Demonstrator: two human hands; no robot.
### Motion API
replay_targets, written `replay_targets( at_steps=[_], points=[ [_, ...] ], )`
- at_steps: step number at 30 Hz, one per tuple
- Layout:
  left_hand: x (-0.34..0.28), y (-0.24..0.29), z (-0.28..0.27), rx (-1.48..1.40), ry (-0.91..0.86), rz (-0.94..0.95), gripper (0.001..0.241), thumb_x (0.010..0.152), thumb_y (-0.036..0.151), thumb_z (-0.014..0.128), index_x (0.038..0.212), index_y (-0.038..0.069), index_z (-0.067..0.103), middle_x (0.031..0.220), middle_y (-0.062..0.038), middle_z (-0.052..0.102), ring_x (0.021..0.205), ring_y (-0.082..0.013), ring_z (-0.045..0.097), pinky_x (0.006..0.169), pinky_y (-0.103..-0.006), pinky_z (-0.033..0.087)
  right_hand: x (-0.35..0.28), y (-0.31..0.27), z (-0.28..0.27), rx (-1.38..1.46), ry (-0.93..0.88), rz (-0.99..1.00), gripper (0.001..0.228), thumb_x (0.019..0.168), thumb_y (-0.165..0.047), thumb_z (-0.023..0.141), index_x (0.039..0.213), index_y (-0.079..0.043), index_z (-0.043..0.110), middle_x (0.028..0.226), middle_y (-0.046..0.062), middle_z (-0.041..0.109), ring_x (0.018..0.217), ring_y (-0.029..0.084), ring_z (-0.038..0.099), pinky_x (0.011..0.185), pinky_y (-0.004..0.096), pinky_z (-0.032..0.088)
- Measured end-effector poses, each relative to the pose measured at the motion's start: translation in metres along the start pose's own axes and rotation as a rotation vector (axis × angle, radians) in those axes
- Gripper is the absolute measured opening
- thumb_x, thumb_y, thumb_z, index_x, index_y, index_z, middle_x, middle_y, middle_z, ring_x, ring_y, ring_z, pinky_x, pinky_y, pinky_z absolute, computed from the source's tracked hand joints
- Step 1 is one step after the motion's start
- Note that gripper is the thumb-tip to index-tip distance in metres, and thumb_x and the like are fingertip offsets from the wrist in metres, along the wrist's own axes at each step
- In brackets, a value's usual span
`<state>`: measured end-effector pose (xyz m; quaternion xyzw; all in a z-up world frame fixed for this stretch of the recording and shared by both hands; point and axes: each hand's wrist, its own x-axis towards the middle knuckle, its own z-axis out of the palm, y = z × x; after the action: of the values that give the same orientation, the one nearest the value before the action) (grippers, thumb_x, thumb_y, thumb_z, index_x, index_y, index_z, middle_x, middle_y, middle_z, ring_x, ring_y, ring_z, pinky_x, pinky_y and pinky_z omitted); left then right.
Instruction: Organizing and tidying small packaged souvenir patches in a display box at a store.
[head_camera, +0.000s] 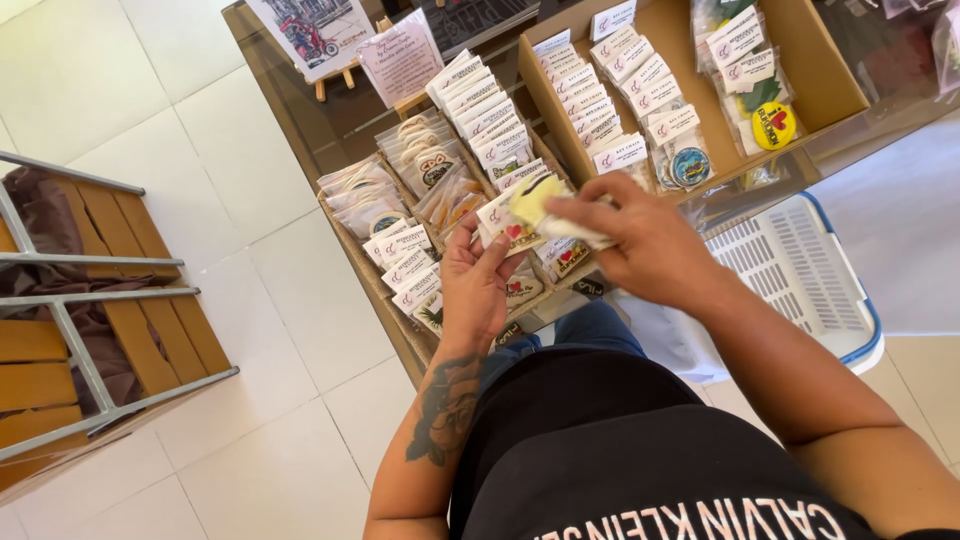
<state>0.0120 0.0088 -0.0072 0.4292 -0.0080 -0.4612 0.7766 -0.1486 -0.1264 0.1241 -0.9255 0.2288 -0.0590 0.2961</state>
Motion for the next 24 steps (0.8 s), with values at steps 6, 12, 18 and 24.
replay_targets(
  at_steps=[6, 12, 18, 24],
  points=[
    [-0.002, -0.007, 0.004, -0.034, -0.001, -0.024, 0.046, 0.091, -0.007, 0.068, 0.134, 0.002, 0.057, 0.122, -0.025, 0.071, 0.104, -0.0351, 0.073, 0.083, -0.0415, 0.067, 0.004, -0.009, 0.014, 0.03, -0.1, -0.082, 0.071, 0.084, 0.006, 0.064, 0.143, -0.033, 0.06, 0.109, 0.022, 0.066, 0.098, 0.041, 0.071, 0.084, 0.053, 0.06],
    [-0.002, 0.001, -0.003, -0.016, 0.046, 0.043, 0.038, 0.091, -0.007, 0.066, 0.128, 0.002, 0.059, 0.116, -0.018, 0.074, 0.101, -0.0295, 0.075, 0.08, -0.0359, 0.068, 0.005, 0.003, -0.007, 0.048, -0.006, 0.029, 0.062, 0.089, 0.004, 0.062, 0.142, -0.03, 0.064, 0.114, 0.022, 0.063, 0.092, 0.035, 0.07, 0.076, 0.044, 0.06],
    [-0.007, -0.002, 0.018, -0.016, -0.014, -0.024, 0.045, 0.091, -0.009, 0.063, 0.135, 0.0, 0.057, 0.124, -0.028, 0.068, 0.104, -0.0371, 0.073, 0.083, -0.0424, 0.067, 0.008, -0.013, 0.01, 0.062, -0.061, -0.098, 0.064, 0.086, 0.003, 0.064, 0.138, -0.034, 0.063, 0.111, 0.017, 0.065, 0.089, 0.033, 0.071, 0.075, 0.043, 0.061],
    [-0.007, 0.011, 0.02, 0.011, 0.063, 0.059, 0.034, 0.089, -0.009, 0.067, 0.121, 0.003, 0.064, 0.11, -0.013, 0.074, 0.097, -0.027, 0.075, 0.078, -0.038, 0.069, 0.0, 0.006, -0.021, 0.19, 0.143, 0.135, 0.048, 0.097, 0.002, 0.055, 0.137, -0.022, 0.067, 0.13, 0.023, 0.058, 0.102, 0.05, 0.067, 0.086, 0.06, 0.055]
  ],
)
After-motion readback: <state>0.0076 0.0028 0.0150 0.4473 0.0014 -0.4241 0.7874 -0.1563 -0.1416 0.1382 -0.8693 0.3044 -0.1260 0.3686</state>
